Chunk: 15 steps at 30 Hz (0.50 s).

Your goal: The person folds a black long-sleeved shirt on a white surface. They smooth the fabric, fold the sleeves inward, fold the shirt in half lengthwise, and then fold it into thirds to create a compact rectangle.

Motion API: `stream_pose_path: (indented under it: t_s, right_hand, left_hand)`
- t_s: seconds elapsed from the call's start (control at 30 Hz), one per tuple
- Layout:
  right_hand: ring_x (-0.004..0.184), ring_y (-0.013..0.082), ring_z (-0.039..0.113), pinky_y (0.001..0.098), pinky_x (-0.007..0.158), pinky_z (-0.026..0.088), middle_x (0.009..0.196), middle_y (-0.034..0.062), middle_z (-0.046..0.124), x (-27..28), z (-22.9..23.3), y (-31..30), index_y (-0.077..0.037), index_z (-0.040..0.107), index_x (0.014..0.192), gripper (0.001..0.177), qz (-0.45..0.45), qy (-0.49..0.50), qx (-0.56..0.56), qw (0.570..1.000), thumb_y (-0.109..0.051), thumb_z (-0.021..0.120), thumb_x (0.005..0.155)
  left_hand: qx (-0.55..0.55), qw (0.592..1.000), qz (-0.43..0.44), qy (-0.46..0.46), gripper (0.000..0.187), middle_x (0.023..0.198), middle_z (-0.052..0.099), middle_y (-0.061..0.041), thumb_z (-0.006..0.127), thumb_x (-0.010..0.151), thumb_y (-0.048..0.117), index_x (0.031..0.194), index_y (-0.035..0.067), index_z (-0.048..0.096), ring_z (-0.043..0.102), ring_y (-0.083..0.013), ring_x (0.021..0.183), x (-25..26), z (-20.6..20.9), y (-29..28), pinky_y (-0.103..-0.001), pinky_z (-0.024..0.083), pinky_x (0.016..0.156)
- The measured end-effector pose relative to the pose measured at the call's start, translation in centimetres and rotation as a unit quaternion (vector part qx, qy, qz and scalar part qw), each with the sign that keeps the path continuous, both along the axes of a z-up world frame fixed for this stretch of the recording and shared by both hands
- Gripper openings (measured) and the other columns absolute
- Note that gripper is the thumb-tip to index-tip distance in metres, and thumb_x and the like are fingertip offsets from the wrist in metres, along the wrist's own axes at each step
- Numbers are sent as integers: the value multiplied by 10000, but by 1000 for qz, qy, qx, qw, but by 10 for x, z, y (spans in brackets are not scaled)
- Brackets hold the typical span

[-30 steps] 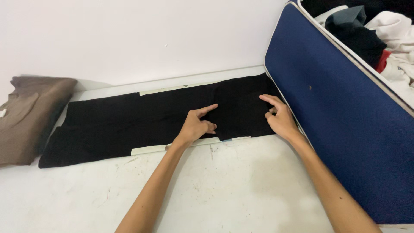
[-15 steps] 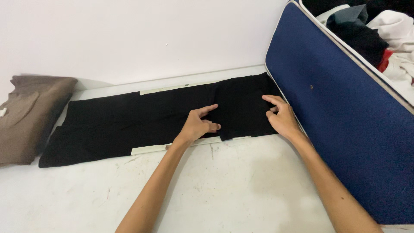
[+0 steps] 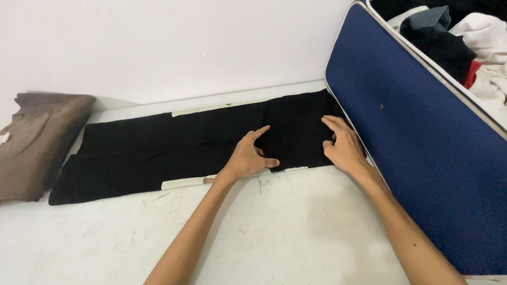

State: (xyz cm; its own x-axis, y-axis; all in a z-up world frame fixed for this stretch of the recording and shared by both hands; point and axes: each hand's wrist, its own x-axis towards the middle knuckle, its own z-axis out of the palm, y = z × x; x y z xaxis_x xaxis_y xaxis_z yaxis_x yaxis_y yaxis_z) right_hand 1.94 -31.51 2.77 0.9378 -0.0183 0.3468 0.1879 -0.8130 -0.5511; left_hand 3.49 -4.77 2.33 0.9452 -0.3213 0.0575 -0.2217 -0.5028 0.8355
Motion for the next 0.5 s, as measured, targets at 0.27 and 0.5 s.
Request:
stream_pose_path:
  t_s: [0.27, 0.5]
  right_hand:
    - [814, 176, 652, 352, 867, 536, 1458, 113, 513, -1, -3, -1, -44, 583, 1404, 662, -42, 20, -63, 997, 71, 638, 755]
    - [705, 151, 611, 334, 806, 539, 1366, 120, 612, -2, 6, 2, -87, 718, 1262, 435, -50, 26, 12, 998, 43, 603, 863]
  left_hand:
    - [20, 999, 6, -44, 978, 1258, 592, -157, 934, 651, 233, 1493, 92, 455, 642, -220, 907, 5, 1, 8, -364, 585, 828]
    - [-88, 993, 72, -31, 623, 1298, 646, -235, 804, 803, 92, 1385, 44, 589, 784, -224, 920, 17, -13, 13, -316, 624, 831]
